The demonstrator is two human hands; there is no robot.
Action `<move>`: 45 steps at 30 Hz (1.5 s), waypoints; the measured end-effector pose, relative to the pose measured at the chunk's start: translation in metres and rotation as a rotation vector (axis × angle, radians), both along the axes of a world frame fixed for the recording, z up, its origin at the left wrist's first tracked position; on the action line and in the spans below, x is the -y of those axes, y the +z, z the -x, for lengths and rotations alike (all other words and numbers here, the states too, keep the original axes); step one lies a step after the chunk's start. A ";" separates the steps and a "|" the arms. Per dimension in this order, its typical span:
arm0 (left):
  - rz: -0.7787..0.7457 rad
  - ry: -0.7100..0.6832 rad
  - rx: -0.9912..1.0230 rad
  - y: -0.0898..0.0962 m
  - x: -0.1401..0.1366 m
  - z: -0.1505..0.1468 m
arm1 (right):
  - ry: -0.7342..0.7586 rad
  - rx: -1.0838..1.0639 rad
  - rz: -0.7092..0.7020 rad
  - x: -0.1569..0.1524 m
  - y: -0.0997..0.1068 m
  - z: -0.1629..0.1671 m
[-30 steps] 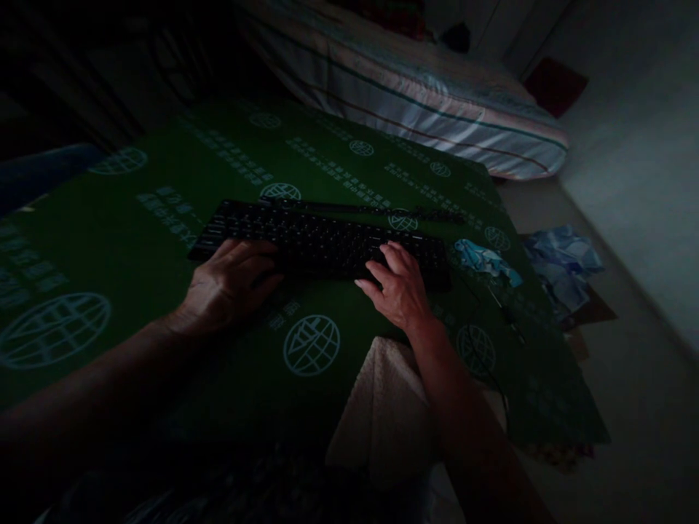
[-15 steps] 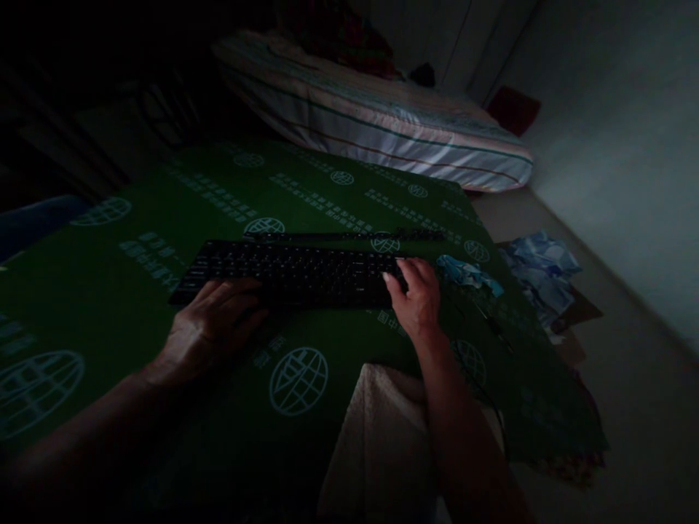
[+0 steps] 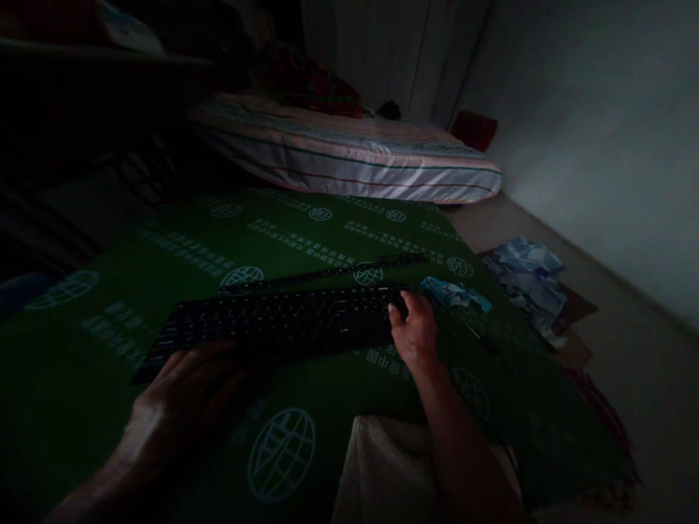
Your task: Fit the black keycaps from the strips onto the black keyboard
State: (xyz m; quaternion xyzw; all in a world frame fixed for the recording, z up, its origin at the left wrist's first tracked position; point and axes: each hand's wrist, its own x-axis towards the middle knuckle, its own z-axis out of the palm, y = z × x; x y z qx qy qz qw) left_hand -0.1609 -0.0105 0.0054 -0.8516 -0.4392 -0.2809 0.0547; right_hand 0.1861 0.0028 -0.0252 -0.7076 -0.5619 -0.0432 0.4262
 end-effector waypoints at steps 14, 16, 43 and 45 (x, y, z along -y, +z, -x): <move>-0.018 0.008 0.025 -0.003 -0.003 0.005 | -0.006 -0.001 -0.066 0.000 -0.005 0.004; -0.014 0.019 0.027 -0.004 -0.003 0.005 | -0.002 -0.001 -0.063 0.000 -0.006 0.004; -0.035 0.048 0.011 0.000 0.004 0.007 | 0.025 -0.038 -0.032 0.003 -0.018 0.004; -0.035 0.051 0.007 0.000 0.004 0.008 | 0.029 -0.046 -0.028 0.003 -0.016 0.006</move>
